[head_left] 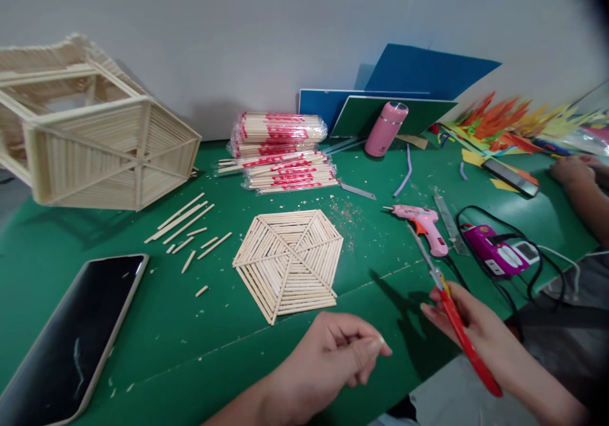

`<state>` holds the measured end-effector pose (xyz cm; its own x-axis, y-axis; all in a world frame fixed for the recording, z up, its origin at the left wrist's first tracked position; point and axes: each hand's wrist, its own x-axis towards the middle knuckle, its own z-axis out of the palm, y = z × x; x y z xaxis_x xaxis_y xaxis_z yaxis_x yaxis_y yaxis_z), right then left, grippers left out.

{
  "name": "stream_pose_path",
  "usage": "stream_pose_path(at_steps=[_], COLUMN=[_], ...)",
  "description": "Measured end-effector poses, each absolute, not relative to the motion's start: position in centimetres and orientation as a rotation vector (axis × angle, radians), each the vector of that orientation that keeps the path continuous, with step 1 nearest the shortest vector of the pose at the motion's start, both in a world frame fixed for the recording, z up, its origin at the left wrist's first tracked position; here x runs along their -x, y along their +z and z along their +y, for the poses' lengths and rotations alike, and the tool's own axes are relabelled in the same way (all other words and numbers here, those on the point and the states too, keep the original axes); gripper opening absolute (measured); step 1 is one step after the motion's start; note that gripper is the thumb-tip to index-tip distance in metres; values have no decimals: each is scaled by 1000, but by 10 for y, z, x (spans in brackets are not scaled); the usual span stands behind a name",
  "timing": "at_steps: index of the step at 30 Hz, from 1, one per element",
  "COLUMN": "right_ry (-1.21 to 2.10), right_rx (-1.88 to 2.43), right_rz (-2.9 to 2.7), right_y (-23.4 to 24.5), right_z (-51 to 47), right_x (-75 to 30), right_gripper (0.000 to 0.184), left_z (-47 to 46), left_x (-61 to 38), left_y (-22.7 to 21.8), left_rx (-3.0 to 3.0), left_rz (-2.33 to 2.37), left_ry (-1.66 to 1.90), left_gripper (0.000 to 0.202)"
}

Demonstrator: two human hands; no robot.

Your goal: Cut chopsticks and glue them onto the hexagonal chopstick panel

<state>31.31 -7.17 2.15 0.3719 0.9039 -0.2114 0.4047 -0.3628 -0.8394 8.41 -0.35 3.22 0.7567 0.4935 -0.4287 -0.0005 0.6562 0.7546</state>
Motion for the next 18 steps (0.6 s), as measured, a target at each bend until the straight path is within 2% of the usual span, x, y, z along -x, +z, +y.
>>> stream_pose_path(at_steps=[7,10,13,15,16,18], right_ry=[444,160,-156,-133,-8,275], right_rx=[2301,2276,2135,1917,1752,1413], right_rz=[-1497,-1689,-1779,-1771,-1786,-2003], right_y=[15,14,24,36,41,47], right_z=[-40,-31,-29,-32,-34,-40], right_x=[-323,-323,-313,-295,-282,-254], right_gripper=[46,46,37,25,20,22], left_z=[2,4,6,6,4,-3], left_x=[-87,-84,-77,-70,-66,-57], left_y=[25,25,30,34,35,36], left_rx=[-599,-588,-669,-779,-838,-932], left_rz=[712,732,776,825,851,885], left_ry=[432,456,455,428,421,402], left_gripper=[27,26,29,35,39,48])
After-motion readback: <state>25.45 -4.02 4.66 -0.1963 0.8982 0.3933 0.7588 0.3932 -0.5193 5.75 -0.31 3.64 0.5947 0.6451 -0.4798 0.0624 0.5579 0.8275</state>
